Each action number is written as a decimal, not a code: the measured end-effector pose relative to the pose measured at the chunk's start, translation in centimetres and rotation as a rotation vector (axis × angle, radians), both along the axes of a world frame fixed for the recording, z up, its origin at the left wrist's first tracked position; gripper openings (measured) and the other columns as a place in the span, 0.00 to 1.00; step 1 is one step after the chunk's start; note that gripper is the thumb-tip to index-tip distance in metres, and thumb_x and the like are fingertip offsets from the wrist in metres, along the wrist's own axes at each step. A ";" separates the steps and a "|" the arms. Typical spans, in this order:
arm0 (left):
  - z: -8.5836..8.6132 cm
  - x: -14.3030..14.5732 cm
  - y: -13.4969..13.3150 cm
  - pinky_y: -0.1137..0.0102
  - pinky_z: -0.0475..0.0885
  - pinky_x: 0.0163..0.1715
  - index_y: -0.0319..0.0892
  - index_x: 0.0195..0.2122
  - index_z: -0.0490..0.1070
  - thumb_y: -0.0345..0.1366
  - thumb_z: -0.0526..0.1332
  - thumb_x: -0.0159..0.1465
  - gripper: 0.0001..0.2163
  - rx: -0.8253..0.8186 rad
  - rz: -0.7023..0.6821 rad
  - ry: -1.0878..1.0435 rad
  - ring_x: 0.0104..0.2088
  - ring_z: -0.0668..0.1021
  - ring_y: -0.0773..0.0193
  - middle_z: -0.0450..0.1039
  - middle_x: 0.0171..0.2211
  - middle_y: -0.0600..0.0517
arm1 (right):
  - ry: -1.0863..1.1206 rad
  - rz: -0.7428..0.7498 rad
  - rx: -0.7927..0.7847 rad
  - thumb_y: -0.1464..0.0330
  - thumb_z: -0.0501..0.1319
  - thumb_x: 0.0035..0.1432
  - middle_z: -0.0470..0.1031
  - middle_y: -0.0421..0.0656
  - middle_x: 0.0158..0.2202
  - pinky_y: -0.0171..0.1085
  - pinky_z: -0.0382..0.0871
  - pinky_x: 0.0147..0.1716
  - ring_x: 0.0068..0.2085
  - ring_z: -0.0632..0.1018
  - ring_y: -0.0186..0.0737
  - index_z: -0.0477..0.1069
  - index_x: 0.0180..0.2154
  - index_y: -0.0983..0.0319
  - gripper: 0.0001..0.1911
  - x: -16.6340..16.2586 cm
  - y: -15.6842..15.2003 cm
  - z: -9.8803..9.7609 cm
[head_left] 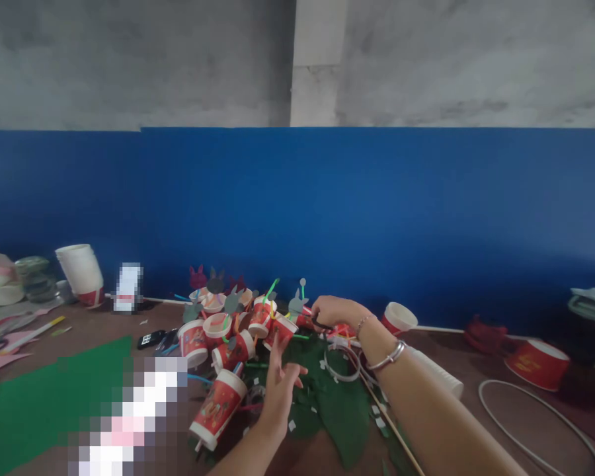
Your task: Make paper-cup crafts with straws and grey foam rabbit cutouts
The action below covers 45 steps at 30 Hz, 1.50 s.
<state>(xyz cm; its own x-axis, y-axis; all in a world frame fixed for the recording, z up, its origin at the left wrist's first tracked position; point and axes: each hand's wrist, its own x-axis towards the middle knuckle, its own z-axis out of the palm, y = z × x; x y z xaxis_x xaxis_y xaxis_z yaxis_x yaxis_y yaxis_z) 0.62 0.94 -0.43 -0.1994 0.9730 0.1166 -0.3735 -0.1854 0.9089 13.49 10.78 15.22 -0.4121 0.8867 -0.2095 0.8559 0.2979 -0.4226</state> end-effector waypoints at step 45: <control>1.9 1.0 -2.8 0.74 0.63 0.18 0.38 0.18 0.69 0.48 0.68 0.46 0.17 -0.150 0.023 0.008 0.17 0.68 0.69 0.65 0.15 0.57 | 1.276 -0.100 -0.135 0.57 0.64 0.50 0.67 0.36 0.23 0.30 0.62 0.25 0.25 0.67 0.32 0.67 0.32 0.62 0.16 -1.9 -13.5 -14.3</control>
